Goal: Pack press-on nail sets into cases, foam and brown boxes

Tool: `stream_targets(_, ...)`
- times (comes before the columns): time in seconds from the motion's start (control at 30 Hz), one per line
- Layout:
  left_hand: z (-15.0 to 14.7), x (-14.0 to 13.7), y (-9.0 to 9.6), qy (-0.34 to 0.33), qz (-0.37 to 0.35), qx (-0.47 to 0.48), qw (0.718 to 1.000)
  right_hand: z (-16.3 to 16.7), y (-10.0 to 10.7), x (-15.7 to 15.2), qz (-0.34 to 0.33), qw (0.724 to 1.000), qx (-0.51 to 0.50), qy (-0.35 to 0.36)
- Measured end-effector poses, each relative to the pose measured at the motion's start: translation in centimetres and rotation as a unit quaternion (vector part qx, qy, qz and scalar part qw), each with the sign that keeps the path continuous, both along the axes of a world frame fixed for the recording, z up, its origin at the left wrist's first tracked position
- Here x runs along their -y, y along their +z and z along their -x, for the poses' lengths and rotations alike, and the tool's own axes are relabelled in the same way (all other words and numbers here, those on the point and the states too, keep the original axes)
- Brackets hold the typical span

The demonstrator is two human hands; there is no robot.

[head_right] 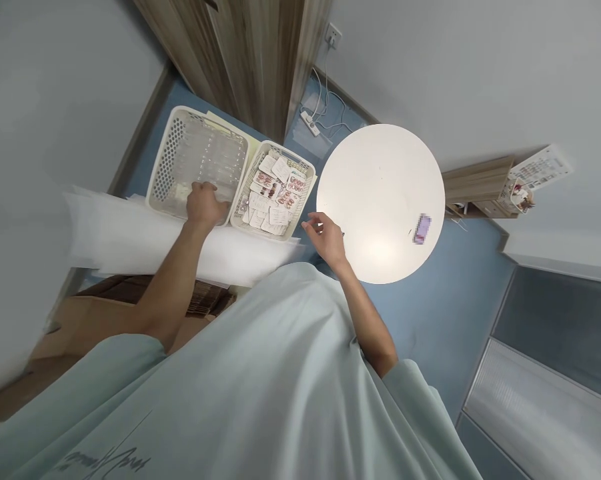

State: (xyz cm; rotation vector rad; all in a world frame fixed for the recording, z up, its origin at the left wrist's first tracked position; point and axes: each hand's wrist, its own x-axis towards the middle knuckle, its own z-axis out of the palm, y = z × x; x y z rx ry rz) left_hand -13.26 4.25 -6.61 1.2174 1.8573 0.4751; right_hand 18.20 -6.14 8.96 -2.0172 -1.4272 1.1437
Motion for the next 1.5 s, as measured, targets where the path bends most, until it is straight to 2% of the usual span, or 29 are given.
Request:
stream_targets(0.13,-1.1,-0.2,0.5,-0.011,0.029,-0.048,0.998,0.0,0.5,0.5,0.012,1.0,0.016,-0.012)
stream_targets(0.27,-1.4,-0.2,1.0,-0.057,0.057,-0.098,0.992,-0.2,0.8,0.7,0.01,0.999,0.024,-0.018)
stream_targets(0.43,-0.7,0.0,2.1,-0.073,0.048,-0.149,0.985,-0.6,1.1,0.6,0.008,1.0,0.007,-0.016)
stream_targets(0.53,-0.2,0.7,4.0,-0.051,0.011,-0.152,0.987,-1.1,1.0,0.6,0.002,1.0,-0.007,-0.006)
stream_targets(0.63,-0.6,2.1,6.8,-0.026,-0.025,-0.131,0.991,-1.6,0.8,0.6,-0.007,0.999,-0.032,0.014)
stream_targets(0.7,-1.9,3.3,9.0,-0.013,-0.049,-0.078,0.996,-1.9,0.6,0.7,-0.014,0.998,-0.056,0.03)
stream_targets(0.77,-4.0,4.7,11.1,-0.007,-0.082,0.013,0.996,-2.3,0.6,0.9,-0.019,0.994,-0.094,0.047)
stream_targets(0.87,-8.4,6.8,13.5,-0.02,-0.129,0.162,0.978,-3.1,1.0,1.4,-0.024,0.981,-0.18,0.064)
stream_targets(1.03,-16.3,10.1,16.1,-0.095,-0.159,0.293,0.938,-6.4,1.7,2.7,-0.048,0.949,-0.309,0.043)
stream_targets(1.13,-20.5,11.5,17.0,-0.145,-0.145,0.337,0.919,-9.8,1.8,3.9,-0.065,0.937,-0.343,0.022)
stream_targets(1.3,-26.8,13.0,17.6,-0.193,-0.107,0.369,0.903,-16.1,1.6,6.9,-0.065,0.93,-0.362,-0.021)
stream_targets(1.5,-32.7,14.9,17.9,-0.231,-0.062,0.381,0.893,-21.9,1.1,10.7,-0.053,0.915,-0.394,-0.066)
